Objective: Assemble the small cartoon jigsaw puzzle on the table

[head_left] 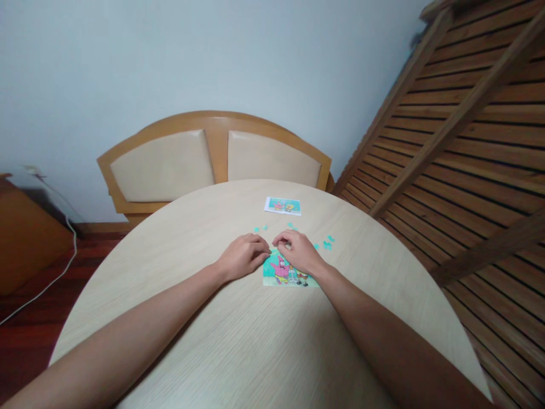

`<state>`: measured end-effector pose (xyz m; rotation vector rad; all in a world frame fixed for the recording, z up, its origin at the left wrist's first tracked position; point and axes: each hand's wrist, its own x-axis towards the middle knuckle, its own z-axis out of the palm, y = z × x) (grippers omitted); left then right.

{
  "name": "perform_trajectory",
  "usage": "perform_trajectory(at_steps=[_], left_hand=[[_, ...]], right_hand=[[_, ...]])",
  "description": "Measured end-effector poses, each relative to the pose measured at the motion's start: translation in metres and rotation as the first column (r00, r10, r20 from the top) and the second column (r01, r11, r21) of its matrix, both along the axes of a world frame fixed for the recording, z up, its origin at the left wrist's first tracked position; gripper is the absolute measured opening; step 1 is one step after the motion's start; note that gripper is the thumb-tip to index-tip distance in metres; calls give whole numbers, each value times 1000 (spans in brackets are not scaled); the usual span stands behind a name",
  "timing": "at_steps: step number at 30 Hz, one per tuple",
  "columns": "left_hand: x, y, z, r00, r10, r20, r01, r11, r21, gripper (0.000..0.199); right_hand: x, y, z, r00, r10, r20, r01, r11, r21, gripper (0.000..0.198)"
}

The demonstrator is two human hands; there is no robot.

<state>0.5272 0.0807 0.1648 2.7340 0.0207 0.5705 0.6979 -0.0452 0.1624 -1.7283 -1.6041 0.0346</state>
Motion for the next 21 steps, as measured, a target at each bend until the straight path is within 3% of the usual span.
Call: perform_trajectory(at_steps=[7, 13, 17, 21], left_hand=[[0, 0, 0, 998, 63, 17, -63, 997, 33, 23], [1, 5, -1, 984, 145, -106, -129, 980, 148, 61], [1, 5, -1, 975, 150, -165, -129, 983, 132, 63], [1, 3, 2, 992, 101, -72, -88, 981, 172, 56]], right_hand=[[-3, -1, 0, 995, -11, 98, 14, 999, -30, 18], [-3, -2, 3, 995, -75, -71, 73, 997, -29, 17], [-2, -4, 5, 986, -93, -141, 96, 995, 11, 20], [2, -4, 4, 964, -134, -230, 146, 989, 35, 25]])
